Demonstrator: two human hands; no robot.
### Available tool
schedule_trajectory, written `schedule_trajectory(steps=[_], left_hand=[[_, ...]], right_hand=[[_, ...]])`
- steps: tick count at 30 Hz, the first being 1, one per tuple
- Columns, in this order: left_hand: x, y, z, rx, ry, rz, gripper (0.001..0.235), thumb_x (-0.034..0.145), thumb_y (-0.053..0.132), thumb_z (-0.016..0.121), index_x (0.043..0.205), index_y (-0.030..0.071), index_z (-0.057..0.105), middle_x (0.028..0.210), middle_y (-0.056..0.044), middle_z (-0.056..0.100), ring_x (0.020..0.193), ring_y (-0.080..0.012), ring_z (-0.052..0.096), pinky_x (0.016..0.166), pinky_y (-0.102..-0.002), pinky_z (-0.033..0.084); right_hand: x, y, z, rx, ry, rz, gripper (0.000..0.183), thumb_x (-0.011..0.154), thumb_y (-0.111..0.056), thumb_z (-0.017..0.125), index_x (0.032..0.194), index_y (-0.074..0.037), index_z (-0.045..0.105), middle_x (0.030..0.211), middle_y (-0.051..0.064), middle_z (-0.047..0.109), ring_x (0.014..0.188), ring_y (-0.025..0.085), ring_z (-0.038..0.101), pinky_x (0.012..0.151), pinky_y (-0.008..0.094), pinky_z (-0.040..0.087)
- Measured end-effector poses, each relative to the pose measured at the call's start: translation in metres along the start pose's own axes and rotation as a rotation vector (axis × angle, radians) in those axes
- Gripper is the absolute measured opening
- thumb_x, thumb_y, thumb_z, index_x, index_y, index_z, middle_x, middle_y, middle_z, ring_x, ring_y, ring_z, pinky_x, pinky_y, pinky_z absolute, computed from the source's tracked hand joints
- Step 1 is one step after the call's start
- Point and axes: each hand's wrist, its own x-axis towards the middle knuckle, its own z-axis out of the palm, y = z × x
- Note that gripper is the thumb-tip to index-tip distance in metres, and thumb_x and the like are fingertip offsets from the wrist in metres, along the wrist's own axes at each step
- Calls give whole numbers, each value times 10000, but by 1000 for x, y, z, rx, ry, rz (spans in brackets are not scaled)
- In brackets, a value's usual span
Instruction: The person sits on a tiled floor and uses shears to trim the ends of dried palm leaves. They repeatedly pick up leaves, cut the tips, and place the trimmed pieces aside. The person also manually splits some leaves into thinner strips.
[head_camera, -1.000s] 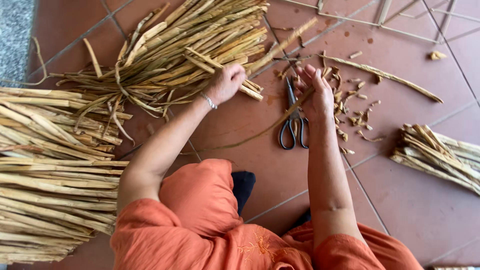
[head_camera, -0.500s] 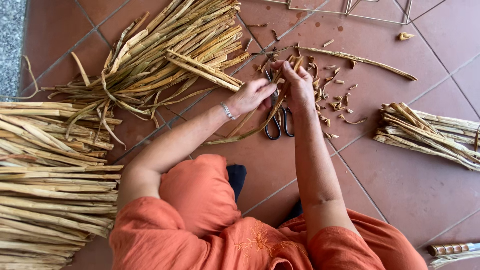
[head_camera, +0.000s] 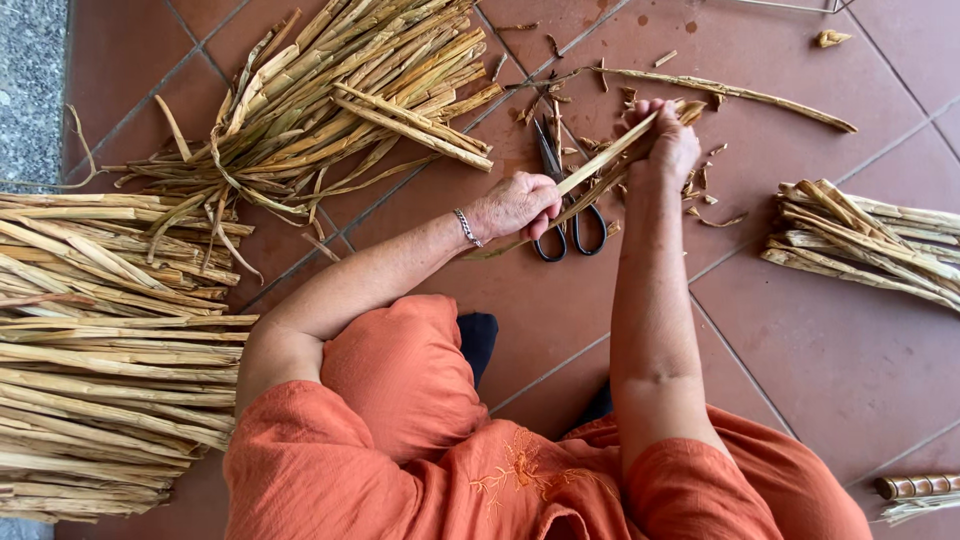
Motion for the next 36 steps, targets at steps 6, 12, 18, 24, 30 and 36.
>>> schedule_trajectory(steps=[6,12,18,24,30,36], left_hand=[[-29,4,6,8,-49,-75,299,989,255,494,797,66,624,598,-27,648,505,-94,608,491,-271,526],[-51,-7,10,-42,-135,-76,314,1023,275,491,822,71,620,627,-22,653,546,-87,627,516,-265,531],[-70,-19,-2,141,-248,-164,322,997,292,505,853,55,668,686,-51,729,630,-138,685,616,-312,559],[-45,-71,-72,1073,-75,-361,415,874,382,682,1204,136,627,1228,-177,651,1185,-360,565,1019,-591,398],[9,-145,-134,1613,489,267,240,896,138,622,1131,90,630,1192,-112,573,1207,-285,486,936,-499,426],[41,-162,-150,1718,587,293,146,931,163,585,1058,102,621,1127,-102,587,1159,-277,499,977,-542,425]], right_hand=[[43,-23,-50,154,93,-8,228,1031,-183,522,871,-37,592,741,120,658,640,279,637,602,448,543],[64,-46,-98,118,263,-101,252,1033,-141,550,817,-29,613,702,117,664,618,264,628,594,439,537],[61,-55,-109,121,271,23,247,1053,-163,485,851,-81,602,741,65,656,659,241,630,697,461,573],[49,-37,-100,20,14,144,229,1105,-262,533,945,-122,616,739,5,563,637,155,522,632,356,445],[15,-16,-61,-90,-38,96,274,1083,-330,646,926,-108,612,691,2,514,569,138,445,548,322,376],[-22,0,-23,-223,-267,182,230,1038,-271,742,909,-129,615,606,-61,406,489,84,349,467,276,314]])
